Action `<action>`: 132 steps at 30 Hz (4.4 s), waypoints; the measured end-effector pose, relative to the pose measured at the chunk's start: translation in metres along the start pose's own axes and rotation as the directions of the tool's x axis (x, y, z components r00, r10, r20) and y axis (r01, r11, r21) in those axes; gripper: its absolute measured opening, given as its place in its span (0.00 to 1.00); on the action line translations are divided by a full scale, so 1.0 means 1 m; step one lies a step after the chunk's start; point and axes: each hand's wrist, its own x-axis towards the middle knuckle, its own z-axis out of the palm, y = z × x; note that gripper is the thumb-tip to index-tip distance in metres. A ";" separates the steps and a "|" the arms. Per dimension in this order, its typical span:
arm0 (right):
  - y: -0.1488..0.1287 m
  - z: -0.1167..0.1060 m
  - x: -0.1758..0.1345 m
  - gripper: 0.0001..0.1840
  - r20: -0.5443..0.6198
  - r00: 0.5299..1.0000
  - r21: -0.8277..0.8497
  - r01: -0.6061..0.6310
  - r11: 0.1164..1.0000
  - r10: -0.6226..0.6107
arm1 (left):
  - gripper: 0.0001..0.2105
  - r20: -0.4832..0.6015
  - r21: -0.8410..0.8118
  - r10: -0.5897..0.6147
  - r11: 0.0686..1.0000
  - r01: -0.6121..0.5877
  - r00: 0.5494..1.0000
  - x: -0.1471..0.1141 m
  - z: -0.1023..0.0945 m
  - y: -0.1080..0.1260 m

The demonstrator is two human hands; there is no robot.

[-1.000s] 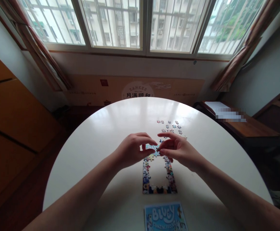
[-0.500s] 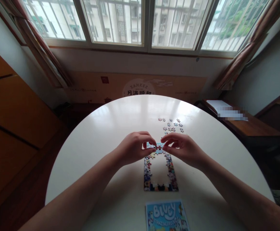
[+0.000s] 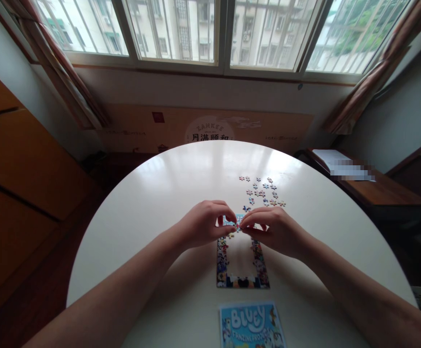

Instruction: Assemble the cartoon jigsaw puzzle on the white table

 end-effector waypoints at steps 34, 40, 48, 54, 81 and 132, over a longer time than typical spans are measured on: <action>-0.002 -0.001 0.000 0.10 0.211 0.975 -0.255 -0.019 0.967 0.075 | 0.08 0.115 0.151 0.036 0.987 -0.053 0.993 -0.002 0.001 -0.016; -0.004 -0.001 0.000 0.10 0.219 0.972 -0.283 -0.023 0.959 0.088 | 0.07 0.115 0.170 0.019 0.985 -0.039 0.993 -0.003 0.002 -0.017; -0.003 0.000 0.001 0.10 0.209 0.974 -0.313 -0.019 0.949 0.089 | 0.10 0.188 0.224 0.045 0.971 -0.087 0.981 -0.002 -0.003 -0.010; -0.012 -0.001 0.004 0.08 0.201 0.970 -0.360 -0.055 0.931 0.135 | 0.12 0.211 0.318 0.102 0.933 -0.167 0.972 0.001 0.000 0.003; 0.002 -0.008 0.001 0.10 0.200 0.977 -0.233 -0.019 0.972 0.068 | 0.23 0.157 0.371 0.089 0.918 -0.142 0.984 0.003 0.006 -0.004; 0.000 -0.056 -0.001 0.08 0.409 0.794 -0.313 -0.341 0.887 0.450 | 0.10 0.076 0.163 -0.190 0.971 0.176 0.979 0.000 -0.018 -0.026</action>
